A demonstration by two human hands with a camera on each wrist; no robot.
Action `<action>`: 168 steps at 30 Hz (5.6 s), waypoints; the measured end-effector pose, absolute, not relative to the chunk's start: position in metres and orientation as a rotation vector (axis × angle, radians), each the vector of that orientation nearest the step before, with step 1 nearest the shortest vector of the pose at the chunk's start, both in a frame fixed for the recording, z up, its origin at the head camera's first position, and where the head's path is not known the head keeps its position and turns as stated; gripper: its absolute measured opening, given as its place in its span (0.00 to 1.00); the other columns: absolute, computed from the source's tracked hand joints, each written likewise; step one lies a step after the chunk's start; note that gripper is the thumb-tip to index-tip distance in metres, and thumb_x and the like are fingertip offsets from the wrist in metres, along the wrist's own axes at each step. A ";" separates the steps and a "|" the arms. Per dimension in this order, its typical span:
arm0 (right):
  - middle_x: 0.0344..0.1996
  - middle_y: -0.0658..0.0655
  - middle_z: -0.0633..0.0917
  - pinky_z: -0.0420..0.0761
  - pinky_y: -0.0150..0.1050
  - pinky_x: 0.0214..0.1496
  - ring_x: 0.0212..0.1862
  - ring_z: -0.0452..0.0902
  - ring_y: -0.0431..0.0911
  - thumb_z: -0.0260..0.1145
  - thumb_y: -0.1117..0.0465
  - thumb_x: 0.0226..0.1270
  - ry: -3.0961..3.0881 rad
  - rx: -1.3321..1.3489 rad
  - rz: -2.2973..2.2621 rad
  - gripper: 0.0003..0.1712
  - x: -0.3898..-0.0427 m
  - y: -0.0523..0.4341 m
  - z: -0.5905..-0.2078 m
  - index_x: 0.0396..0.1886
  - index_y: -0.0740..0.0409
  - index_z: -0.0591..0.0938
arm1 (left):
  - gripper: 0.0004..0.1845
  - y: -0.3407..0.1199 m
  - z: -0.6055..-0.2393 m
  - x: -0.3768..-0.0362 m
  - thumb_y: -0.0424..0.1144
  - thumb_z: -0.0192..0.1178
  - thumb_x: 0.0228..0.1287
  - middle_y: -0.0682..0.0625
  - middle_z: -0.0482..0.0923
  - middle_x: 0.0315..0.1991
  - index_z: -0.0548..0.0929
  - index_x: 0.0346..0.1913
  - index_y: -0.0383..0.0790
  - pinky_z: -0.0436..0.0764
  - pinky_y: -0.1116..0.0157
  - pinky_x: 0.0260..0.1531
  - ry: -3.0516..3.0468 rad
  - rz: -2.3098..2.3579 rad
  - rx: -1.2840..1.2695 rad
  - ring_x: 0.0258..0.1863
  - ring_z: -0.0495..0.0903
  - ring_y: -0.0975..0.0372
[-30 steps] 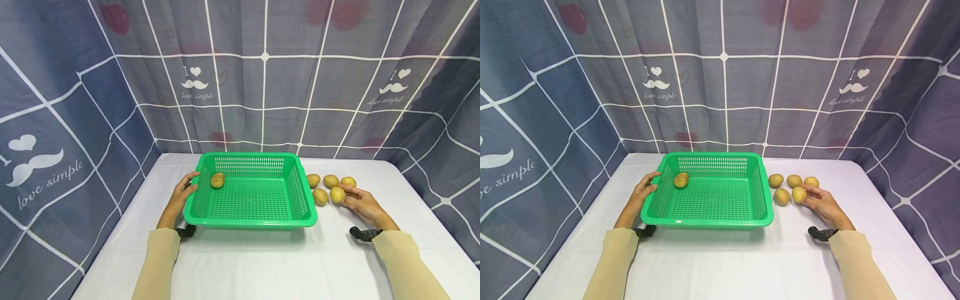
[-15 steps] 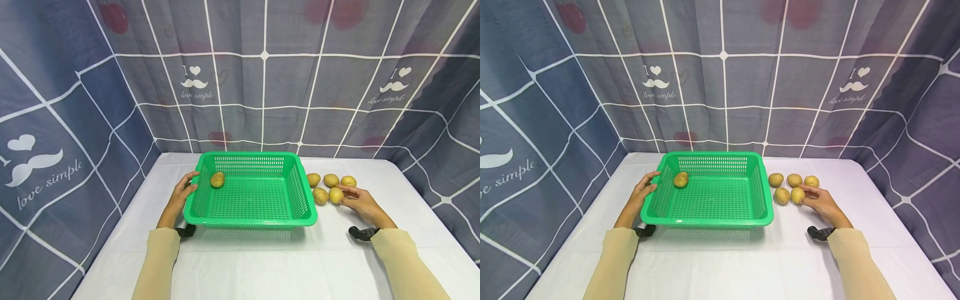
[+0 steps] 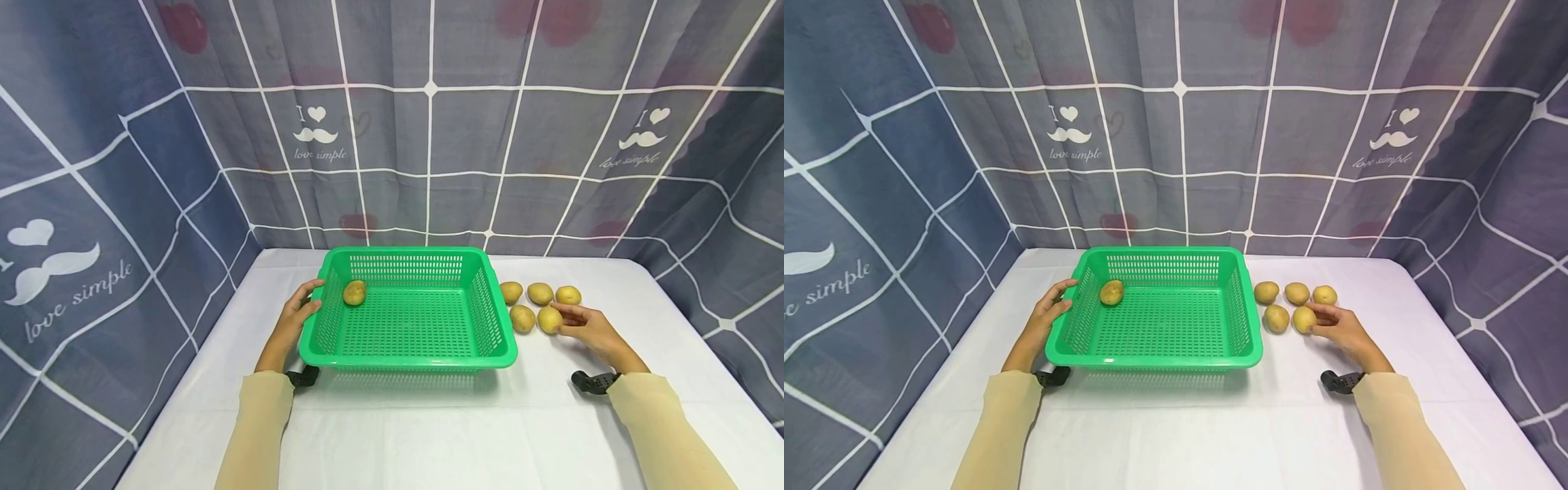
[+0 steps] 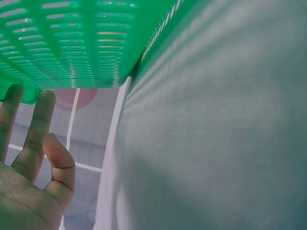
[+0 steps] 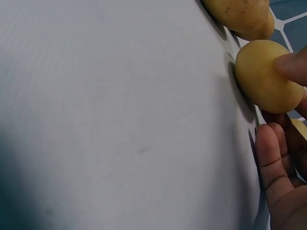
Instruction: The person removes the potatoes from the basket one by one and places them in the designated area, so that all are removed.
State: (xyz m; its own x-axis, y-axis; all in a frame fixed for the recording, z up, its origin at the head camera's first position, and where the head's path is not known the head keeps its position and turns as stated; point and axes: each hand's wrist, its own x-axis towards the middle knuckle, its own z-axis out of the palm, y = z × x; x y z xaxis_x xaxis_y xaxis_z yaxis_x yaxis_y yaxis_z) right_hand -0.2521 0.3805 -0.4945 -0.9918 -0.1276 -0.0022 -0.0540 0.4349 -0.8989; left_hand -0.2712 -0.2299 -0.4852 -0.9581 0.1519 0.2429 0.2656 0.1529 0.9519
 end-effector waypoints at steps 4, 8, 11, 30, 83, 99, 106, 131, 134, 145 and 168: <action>0.43 0.30 0.84 0.79 0.24 0.46 0.43 0.79 0.29 0.74 0.74 0.68 2.571 -0.133 -1.703 0.36 -0.250 0.382 -0.497 0.73 0.79 0.73 | 0.28 -0.230 -0.487 -0.272 0.32 0.50 0.80 0.32 0.55 0.83 0.67 0.77 0.26 0.68 0.71 0.62 -2.313 -1.942 -0.421 0.79 0.59 0.45; 0.42 0.34 0.85 0.79 0.24 0.45 0.42 0.78 0.32 0.73 0.76 0.67 2.503 -0.122 -1.832 0.29 -0.249 0.383 -0.501 0.68 0.63 0.84 | 0.27 -0.231 -0.487 -0.271 0.32 0.49 0.81 0.31 0.54 0.84 0.66 0.77 0.25 0.69 0.70 0.62 -2.306 -1.945 -0.436 0.77 0.63 0.50; 0.41 0.36 0.84 0.79 0.25 0.45 0.41 0.78 0.33 0.73 0.76 0.67 2.516 -0.106 -1.826 0.30 -0.249 0.382 -0.504 0.69 0.64 0.82 | 0.27 -0.231 -0.486 -0.271 0.31 0.48 0.81 0.31 0.57 0.82 0.66 0.77 0.25 0.72 0.73 0.59 -2.299 -1.949 -0.433 0.66 0.70 0.63; 0.43 0.34 0.81 0.77 0.28 0.41 0.40 0.75 0.35 0.79 0.65 0.67 2.723 -0.064 -1.589 0.40 -0.250 0.373 -0.502 0.74 0.76 0.73 | 0.27 -0.231 -0.487 -0.271 0.32 0.48 0.81 0.30 0.52 0.84 0.65 0.77 0.24 0.69 0.75 0.60 -2.293 -1.969 -0.450 0.81 0.55 0.39; 0.50 0.25 0.83 0.82 0.24 0.48 0.47 0.84 0.29 0.73 0.72 0.71 2.675 -0.408 -1.668 0.23 -0.241 0.362 -0.446 0.64 0.57 0.86 | 0.27 -0.230 -0.488 -0.273 0.31 0.49 0.80 0.31 0.57 0.82 0.66 0.77 0.26 0.70 0.73 0.60 -2.291 -1.954 -0.420 0.74 0.65 0.52; 0.51 0.39 0.90 0.82 0.27 0.49 0.49 0.85 0.36 0.70 0.73 0.72 2.575 -0.519 -1.649 0.29 -0.235 0.341 -0.422 0.59 0.33 0.86 | 0.27 -0.230 -0.486 -0.271 0.33 0.49 0.81 0.30 0.53 0.84 0.65 0.78 0.26 0.55 0.36 0.77 -2.305 -1.986 -0.413 0.83 0.50 0.35; 0.50 0.35 0.89 0.81 0.25 0.52 0.50 0.85 0.35 0.71 0.73 0.72 2.597 -0.586 -1.644 0.25 -0.234 0.331 -0.418 0.67 0.71 0.81 | 0.26 -0.230 -0.486 -0.269 0.33 0.49 0.82 0.31 0.52 0.85 0.66 0.77 0.27 0.51 0.34 0.79 -2.305 -1.997 -0.397 0.84 0.48 0.35; 0.50 0.44 0.90 0.84 0.30 0.51 0.49 0.86 0.44 0.70 0.72 0.73 2.475 -0.745 -1.645 0.22 -0.232 0.295 -0.392 0.65 0.61 0.85 | 0.27 -0.229 -0.484 -0.268 0.33 0.49 0.82 0.30 0.53 0.84 0.66 0.77 0.26 0.55 0.37 0.78 -2.304 -1.985 -0.401 0.84 0.50 0.35; 0.50 0.45 0.90 0.84 0.31 0.51 0.49 0.86 0.47 0.71 0.71 0.72 2.459 -0.761 -1.644 0.22 -0.234 0.290 -0.390 0.64 0.66 0.85 | 0.27 -0.228 -0.483 -0.268 0.33 0.48 0.82 0.29 0.53 0.84 0.66 0.77 0.25 0.55 0.36 0.77 -2.301 -1.975 -0.411 0.84 0.49 0.34; 0.56 0.66 0.88 0.84 0.31 0.55 0.52 0.88 0.44 0.70 0.71 0.73 2.453 -0.723 -1.587 0.27 -0.237 0.277 -0.380 0.68 0.79 0.78 | 0.27 -0.229 -0.483 -0.269 0.33 0.48 0.82 0.31 0.50 0.85 0.66 0.78 0.27 0.66 0.60 0.70 -2.324 -1.964 -0.414 0.84 0.52 0.39; 0.55 0.53 0.87 0.86 0.37 0.55 0.55 0.86 0.45 0.68 0.68 0.77 2.319 -0.665 -1.597 0.29 -0.252 0.247 -0.376 0.72 0.78 0.74 | 0.27 -0.229 -0.484 -0.270 0.33 0.50 0.81 0.32 0.54 0.84 0.67 0.78 0.27 0.69 0.74 0.61 -2.314 -1.980 -0.406 0.82 0.57 0.40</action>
State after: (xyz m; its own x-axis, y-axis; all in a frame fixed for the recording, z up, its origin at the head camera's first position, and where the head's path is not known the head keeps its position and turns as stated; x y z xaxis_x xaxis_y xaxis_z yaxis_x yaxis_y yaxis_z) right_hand -0.2522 0.2474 -0.3760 -0.8653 -0.4985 0.0524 -0.2268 0.2961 -0.9279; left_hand -0.2699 -0.2288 -0.4839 -0.9628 0.1547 0.2217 0.2430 0.1354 0.9605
